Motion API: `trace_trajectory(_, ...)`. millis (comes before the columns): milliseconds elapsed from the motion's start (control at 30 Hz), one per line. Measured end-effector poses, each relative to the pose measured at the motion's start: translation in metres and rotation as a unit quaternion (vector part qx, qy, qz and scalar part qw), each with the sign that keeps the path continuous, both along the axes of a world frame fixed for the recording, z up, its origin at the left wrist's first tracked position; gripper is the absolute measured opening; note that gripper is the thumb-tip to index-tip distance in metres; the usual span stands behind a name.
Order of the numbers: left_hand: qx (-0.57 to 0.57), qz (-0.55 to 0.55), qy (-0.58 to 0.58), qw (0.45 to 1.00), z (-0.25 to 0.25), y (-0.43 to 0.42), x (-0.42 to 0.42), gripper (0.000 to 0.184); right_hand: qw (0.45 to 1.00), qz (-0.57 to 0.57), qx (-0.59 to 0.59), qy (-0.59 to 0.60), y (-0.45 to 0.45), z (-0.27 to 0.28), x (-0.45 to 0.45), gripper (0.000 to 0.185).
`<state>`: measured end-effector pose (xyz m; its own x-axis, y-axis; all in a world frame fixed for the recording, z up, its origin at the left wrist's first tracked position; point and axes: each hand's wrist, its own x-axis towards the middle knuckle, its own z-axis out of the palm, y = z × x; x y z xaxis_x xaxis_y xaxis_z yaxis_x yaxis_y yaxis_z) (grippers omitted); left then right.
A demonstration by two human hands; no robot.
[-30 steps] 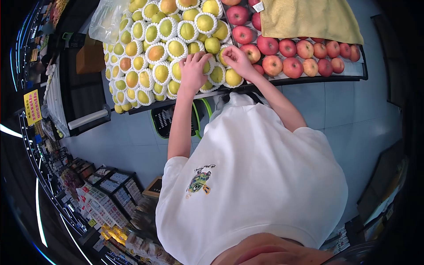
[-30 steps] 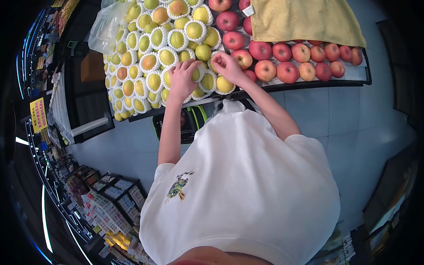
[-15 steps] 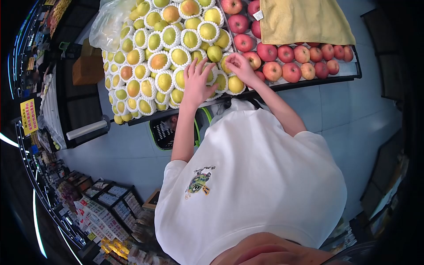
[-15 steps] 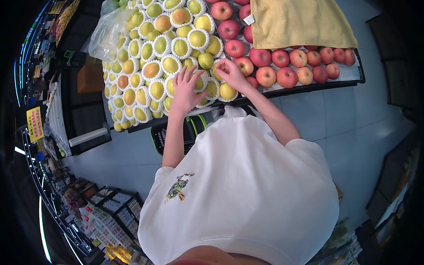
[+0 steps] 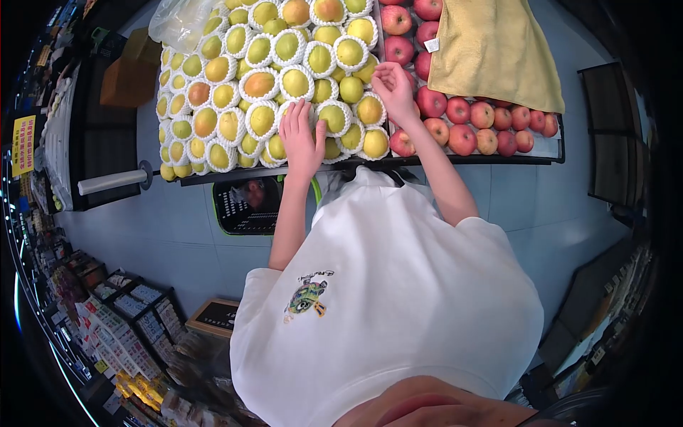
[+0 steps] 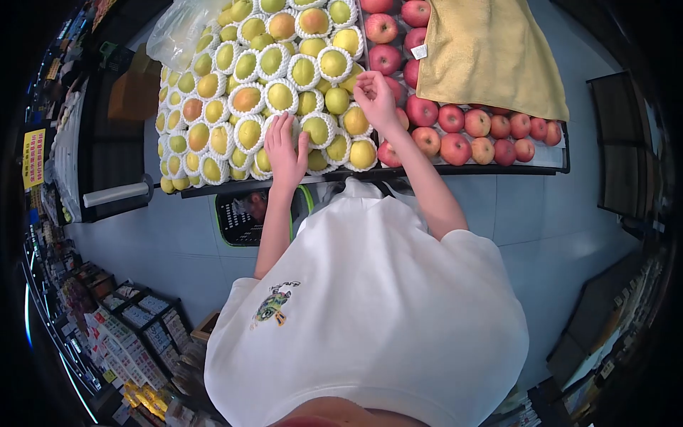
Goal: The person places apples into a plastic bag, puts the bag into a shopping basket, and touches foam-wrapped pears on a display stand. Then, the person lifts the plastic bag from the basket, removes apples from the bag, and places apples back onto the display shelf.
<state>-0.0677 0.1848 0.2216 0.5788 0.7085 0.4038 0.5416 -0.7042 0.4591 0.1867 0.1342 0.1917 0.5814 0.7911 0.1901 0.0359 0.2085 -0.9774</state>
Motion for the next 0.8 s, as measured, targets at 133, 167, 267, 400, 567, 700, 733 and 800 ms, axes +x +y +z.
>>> trace_trajectory(133, 0.012, 0.043, -0.048, 0.998, -0.006, -0.002, -0.004, 0.046, 0.978, 0.004, -0.055, -0.200, 0.022, 0.016, 0.011, 0.047)
trace_trajectory(167, 0.001, 0.065, -0.064, 0.996, -0.006, -0.003, -0.005, 0.047, 0.942, -0.025, -0.060, -0.329, 0.027, 0.025, 0.011, 0.057)
trace_trajectory(267, -0.013, 0.081, -0.071, 0.994, -0.003, -0.002, -0.011, 0.049, 0.915, -0.007, -0.098, -0.391, 0.039, 0.038, 0.011, 0.069)
trace_trajectory(400, -0.018, 0.070, -0.073, 0.995, 0.001, -0.001, -0.014, 0.050, 0.889, 0.011, -0.117, -0.443, 0.053, 0.041, 0.010, 0.074)
trace_trajectory(567, -0.014, 0.073, -0.067, 0.995, -0.004, 0.005, -0.015, 0.052, 0.910, -0.006, -0.071, -0.408, 0.070, 0.019, 0.010, 0.074)
trace_trajectory(700, 0.023, 0.100, -0.051, 0.993, 0.007, 0.018, 0.001, 0.061, 0.913, -0.023, -0.022, -0.408, 0.074, 0.004, 0.008, 0.075)
trace_trajectory(733, 0.023, 0.100, -0.051, 0.993, 0.009, 0.025, 0.008, 0.061, 0.913, -0.022, -0.022, -0.407, 0.073, 0.002, 0.008, 0.075)
trace_trajectory(800, 0.049, 0.101, -0.037, 0.993, 0.015, 0.039, 0.021, 0.071, 0.914, -0.031, -0.006, -0.406, 0.072, -0.001, 0.008, 0.074)
